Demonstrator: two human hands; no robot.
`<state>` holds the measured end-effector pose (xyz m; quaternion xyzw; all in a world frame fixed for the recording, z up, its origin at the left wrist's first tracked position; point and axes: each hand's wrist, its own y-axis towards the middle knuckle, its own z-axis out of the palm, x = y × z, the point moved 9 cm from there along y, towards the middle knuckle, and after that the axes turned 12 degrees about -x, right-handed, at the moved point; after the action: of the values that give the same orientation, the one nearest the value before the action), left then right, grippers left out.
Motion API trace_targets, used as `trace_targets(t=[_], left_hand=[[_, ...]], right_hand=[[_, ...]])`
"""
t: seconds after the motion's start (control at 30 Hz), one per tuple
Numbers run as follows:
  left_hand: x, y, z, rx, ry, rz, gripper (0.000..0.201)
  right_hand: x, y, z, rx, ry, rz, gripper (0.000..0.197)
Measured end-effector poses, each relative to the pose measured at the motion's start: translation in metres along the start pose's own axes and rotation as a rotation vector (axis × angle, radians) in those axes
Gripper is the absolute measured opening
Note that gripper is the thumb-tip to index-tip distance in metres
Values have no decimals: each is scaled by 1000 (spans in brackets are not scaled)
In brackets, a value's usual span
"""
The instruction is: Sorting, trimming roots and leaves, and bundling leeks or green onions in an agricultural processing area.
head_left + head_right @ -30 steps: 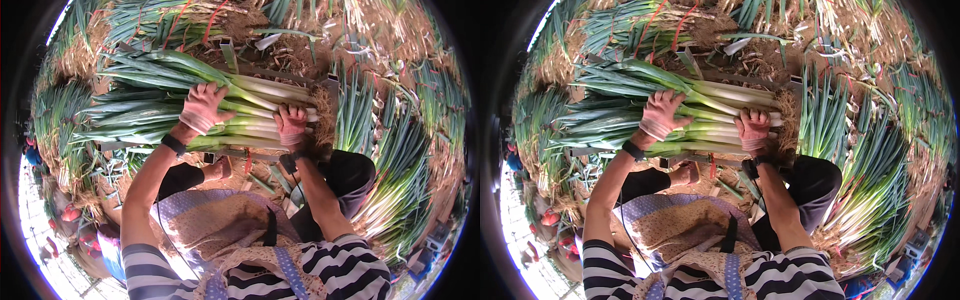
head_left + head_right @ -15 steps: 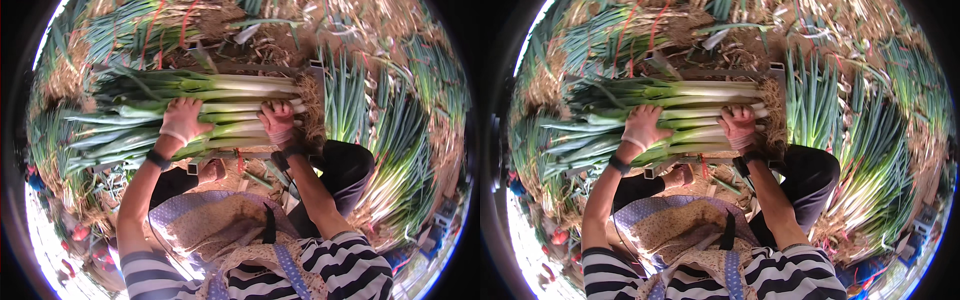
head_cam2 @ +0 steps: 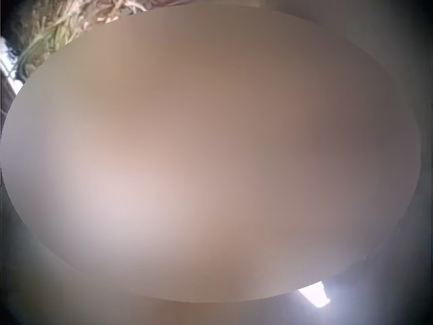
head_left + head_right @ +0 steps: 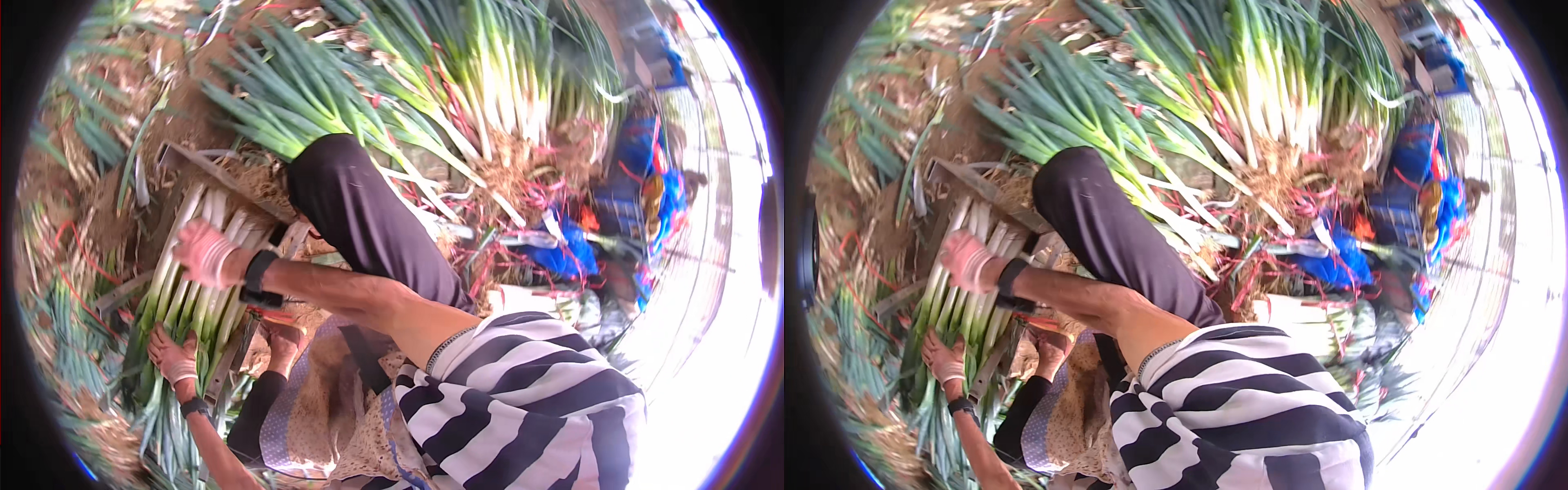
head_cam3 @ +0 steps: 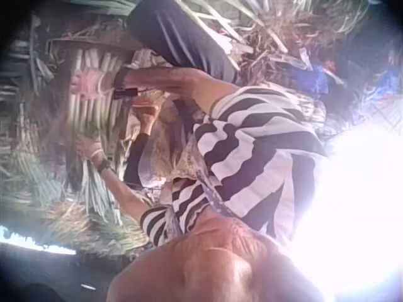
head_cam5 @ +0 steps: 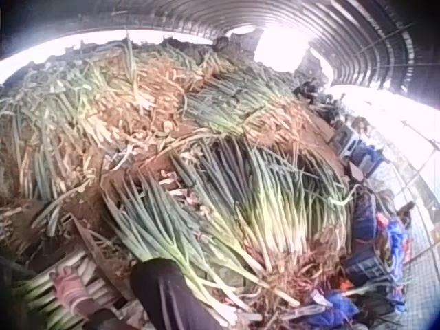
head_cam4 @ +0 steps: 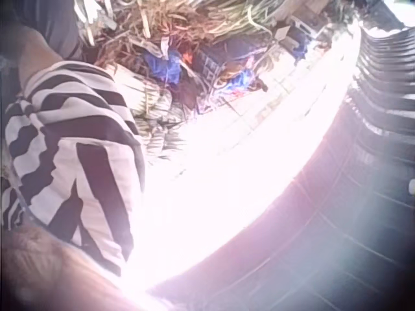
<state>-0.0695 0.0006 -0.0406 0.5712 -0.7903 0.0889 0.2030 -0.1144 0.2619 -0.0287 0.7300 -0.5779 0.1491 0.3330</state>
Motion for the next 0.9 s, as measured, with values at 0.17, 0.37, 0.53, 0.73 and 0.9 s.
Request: trace_targets(t=[0.17,0.37,0.53,0.73,0.9], left_hand=[[17,5,22,81,37,18,89],[-1,17,-20,290,83,-67,89],[-2,43,-52,151,-136,-114,74],[14,54,-89,110,-923,-369,53],[-51,41,-134,168,-1065,-451,45]], right_hand=[[56,-7,-247,-412,179,-182,22],[-138,-184,-428,-685,271,222,20],[-367,-505,-326,-54,-376,1046,19],[-408,-636,-292,-518,-171,1407,32],[-444,-581,-267,-183,-432,1334,43]])
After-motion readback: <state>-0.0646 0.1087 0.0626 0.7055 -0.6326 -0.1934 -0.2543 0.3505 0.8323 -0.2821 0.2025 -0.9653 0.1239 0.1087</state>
